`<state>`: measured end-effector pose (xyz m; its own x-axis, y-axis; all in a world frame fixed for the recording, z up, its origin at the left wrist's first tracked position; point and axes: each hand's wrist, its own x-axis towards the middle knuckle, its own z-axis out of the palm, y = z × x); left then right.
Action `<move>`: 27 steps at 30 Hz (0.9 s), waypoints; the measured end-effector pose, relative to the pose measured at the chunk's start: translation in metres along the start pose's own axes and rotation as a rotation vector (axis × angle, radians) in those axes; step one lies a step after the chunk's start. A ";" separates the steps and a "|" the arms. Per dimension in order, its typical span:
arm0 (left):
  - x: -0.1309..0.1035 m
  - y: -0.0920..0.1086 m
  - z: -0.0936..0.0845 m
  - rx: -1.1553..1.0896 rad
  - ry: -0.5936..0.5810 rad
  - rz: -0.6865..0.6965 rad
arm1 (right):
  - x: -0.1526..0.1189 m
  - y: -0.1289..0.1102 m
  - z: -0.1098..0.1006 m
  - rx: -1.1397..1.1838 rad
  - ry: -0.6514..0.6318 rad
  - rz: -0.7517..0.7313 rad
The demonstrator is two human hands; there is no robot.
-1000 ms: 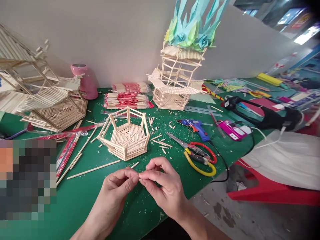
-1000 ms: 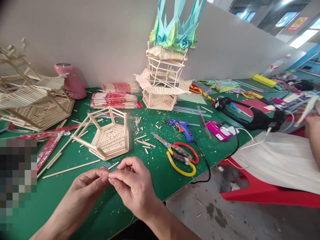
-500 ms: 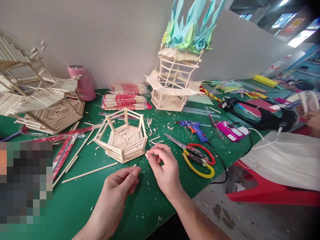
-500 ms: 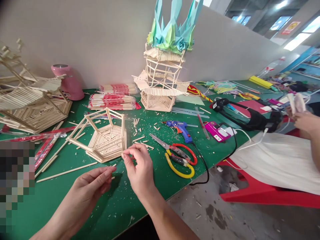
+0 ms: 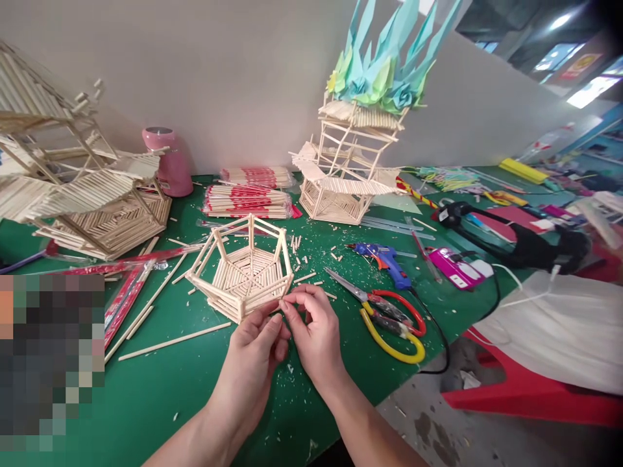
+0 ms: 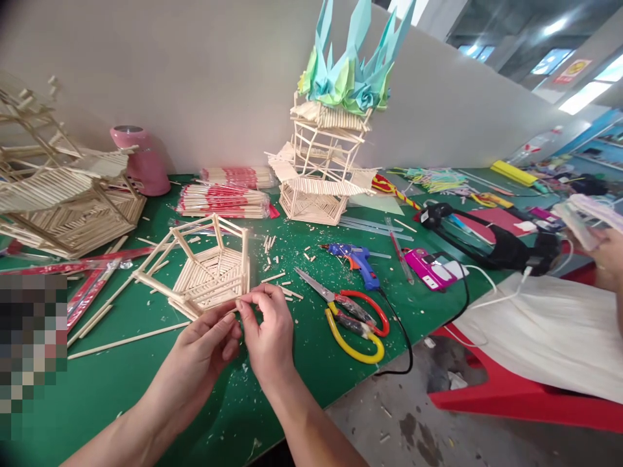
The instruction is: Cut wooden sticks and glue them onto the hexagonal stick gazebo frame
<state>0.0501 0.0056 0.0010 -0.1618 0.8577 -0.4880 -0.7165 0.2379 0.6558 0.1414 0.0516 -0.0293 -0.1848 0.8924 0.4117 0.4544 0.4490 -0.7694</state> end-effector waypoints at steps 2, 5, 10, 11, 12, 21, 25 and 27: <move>0.002 0.000 -0.001 -0.049 -0.004 -0.007 | 0.000 0.001 0.001 -0.003 0.004 -0.004; 0.004 0.000 -0.003 -0.108 -0.019 -0.023 | 0.000 0.002 0.002 -0.006 0.010 -0.017; 0.006 -0.001 -0.006 -0.157 -0.057 -0.038 | 0.001 0.006 0.004 -0.016 0.023 -0.038; 0.006 -0.001 -0.006 -0.156 -0.060 -0.040 | 0.000 0.007 0.004 -0.021 0.023 -0.042; 0.006 -0.001 -0.007 -0.148 -0.060 -0.041 | 0.000 0.007 0.004 -0.026 0.022 -0.044; -0.005 -0.004 -0.018 0.786 -0.079 0.494 | 0.000 0.006 0.003 -0.029 0.002 -0.015; -0.020 0.003 -0.024 1.245 -0.301 1.162 | -0.001 0.008 0.002 -0.059 0.041 -0.028; -0.029 0.013 -0.026 1.365 -0.283 1.418 | -0.001 0.010 0.001 -0.037 0.046 -0.025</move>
<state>0.0285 -0.0285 0.0088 0.1451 0.7155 0.6834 0.7269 -0.5457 0.4170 0.1451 0.0546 -0.0378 -0.1562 0.8775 0.4534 0.4822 0.4684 -0.7403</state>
